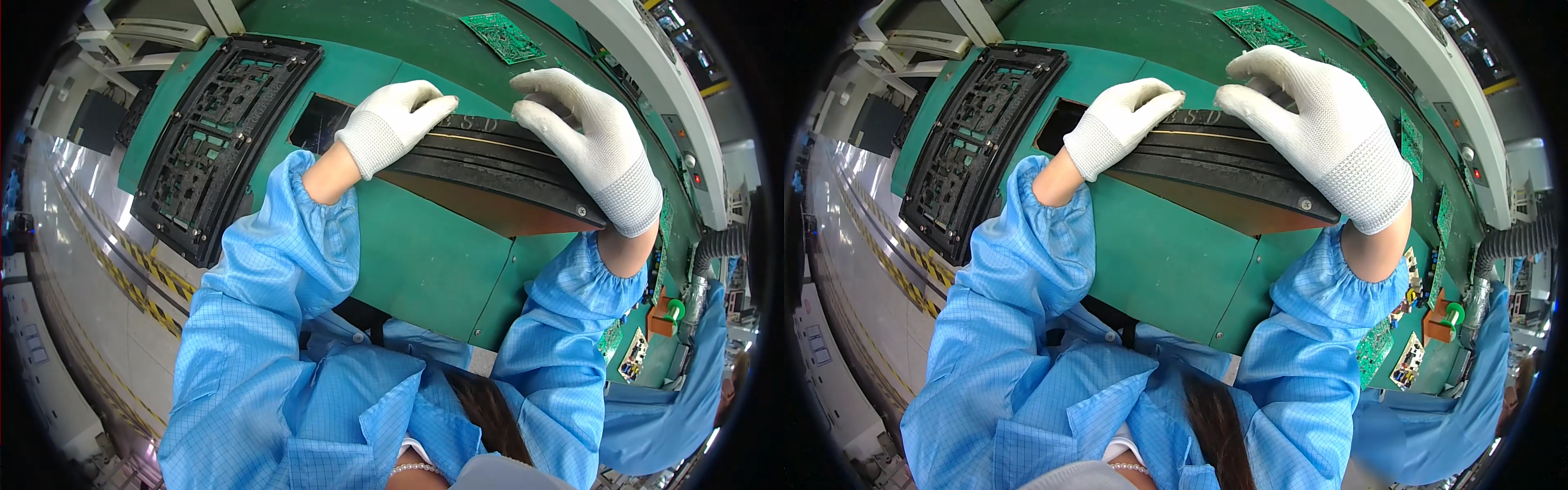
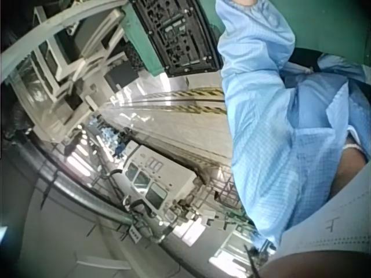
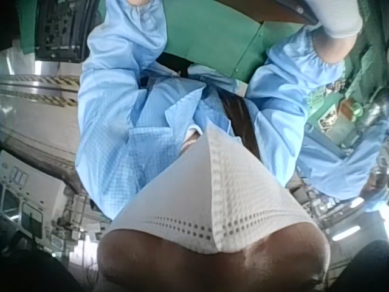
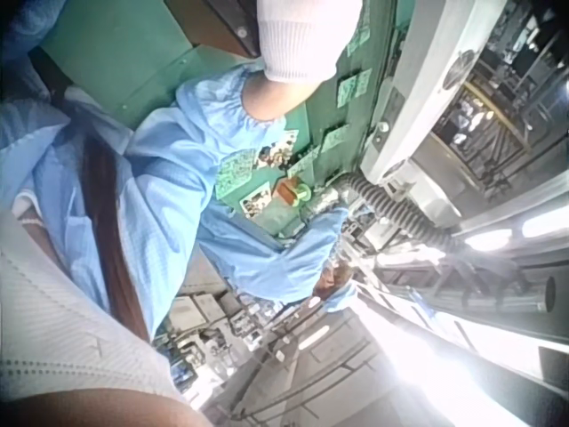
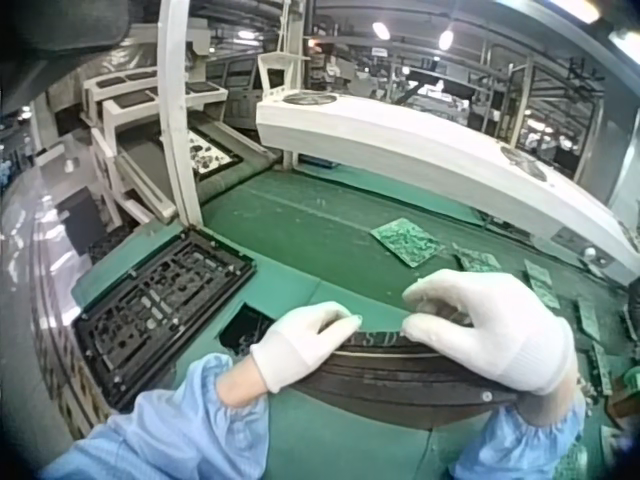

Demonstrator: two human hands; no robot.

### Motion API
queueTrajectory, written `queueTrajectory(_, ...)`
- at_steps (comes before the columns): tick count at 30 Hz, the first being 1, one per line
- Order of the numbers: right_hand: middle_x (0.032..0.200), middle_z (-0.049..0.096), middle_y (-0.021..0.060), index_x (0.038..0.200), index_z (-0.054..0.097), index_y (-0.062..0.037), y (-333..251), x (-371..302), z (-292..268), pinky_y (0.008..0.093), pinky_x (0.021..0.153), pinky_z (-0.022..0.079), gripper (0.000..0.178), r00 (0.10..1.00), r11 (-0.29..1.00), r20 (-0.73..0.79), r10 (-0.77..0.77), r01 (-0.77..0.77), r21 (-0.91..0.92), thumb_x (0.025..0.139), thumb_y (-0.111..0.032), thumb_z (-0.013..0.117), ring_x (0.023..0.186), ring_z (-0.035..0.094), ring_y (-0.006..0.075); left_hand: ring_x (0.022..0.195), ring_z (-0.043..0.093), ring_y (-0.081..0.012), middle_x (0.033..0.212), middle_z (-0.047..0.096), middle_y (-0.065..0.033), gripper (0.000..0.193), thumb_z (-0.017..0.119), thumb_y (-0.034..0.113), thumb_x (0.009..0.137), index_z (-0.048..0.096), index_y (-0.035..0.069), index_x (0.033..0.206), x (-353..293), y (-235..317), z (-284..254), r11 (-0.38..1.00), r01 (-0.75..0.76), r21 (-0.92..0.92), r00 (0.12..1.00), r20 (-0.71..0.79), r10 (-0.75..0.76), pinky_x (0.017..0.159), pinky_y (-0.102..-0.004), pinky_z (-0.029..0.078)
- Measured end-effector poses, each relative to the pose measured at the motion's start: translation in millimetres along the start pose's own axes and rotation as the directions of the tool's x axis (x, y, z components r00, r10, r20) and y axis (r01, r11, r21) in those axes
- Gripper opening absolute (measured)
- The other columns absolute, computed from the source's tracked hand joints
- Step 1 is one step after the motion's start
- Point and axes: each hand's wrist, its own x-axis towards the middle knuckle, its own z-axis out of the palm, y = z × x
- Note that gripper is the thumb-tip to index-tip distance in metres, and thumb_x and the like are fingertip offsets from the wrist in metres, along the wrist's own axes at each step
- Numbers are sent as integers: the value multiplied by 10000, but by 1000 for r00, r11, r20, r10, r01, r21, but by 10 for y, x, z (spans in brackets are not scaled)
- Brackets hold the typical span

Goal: Inspecting and sorting printed circuit boards at an assembly station.

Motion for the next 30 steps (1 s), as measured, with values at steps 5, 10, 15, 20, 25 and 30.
queueTrajectory(5, 936, 706, 134, 1140, 645, 2, 38, 11, 65, 311, 822, 526, 345, 998, 999, -58, -33, 33, -2, 916, -259, 658, 877, 680, 196, 899, 661, -279, 956, 686, -184, 410, 550, 367, 986, 662, -19, 1062, -2, -17, -11, 997, -71, 43, 997, -10, 72, 830, -336, 505)
queueTrajectory(10, 908, 710, 157, 1101, 656, -6, 52, 4, 58, 331, 795, 535, 363, 993, 998, -100, -60, 63, 25, 903, -310, 666, 836, 699, 241, 921, 663, -298, 979, 686, -192, 409, 539, 362, 989, 657, -21, 1070, -1, -12, -6, 999, -45, 22, 999, 3, 45, 844, -347, 503)
queueTrajectory(15, 917, 710, 159, 1109, 655, -4, 68, 8, 73, 331, 800, 534, 373, 994, 999, -106, -38, 40, 10, 905, -317, 665, 850, 701, 237, 912, 662, -284, 966, 687, -189, 417, 545, 367, 986, 658, -26, 1067, 0, -7, -9, 998, -52, 37, 999, -1, 52, 846, -341, 503)
queueTrajectory(20, 917, 711, 157, 1105, 657, -5, 94, 1, 80, 332, 803, 535, 372, 993, 998, -103, -58, 60, 21, 905, -318, 666, 852, 702, 238, 907, 662, -276, 969, 688, -188, 418, 549, 368, 984, 661, -26, 1069, -2, -5, -7, 999, -32, 16, 999, 1, 32, 847, -337, 502)
queueTrajectory(25, 926, 715, 158, 1103, 660, -5, 92, 6, 72, 333, 805, 537, 373, 994, 998, -99, -52, 54, 19, 903, -320, 666, 858, 705, 238, 902, 660, -268, 971, 689, -183, 417, 556, 371, 983, 669, -22, 1062, 1, -1, -3, 999, -33, 10, 999, -2, 33, 847, -331, 503)
queueTrajectory(30, 933, 717, 162, 1104, 660, -3, 84, 5, 72, 333, 808, 538, 377, 992, 998, -112, -59, 60, 8, 904, -322, 661, 870, 709, 244, 905, 661, -269, 970, 689, -182, 420, 560, 374, 981, 668, -23, 1064, 5, -9, 0, 999, -23, 37, 1000, -3, 23, 847, -332, 503)
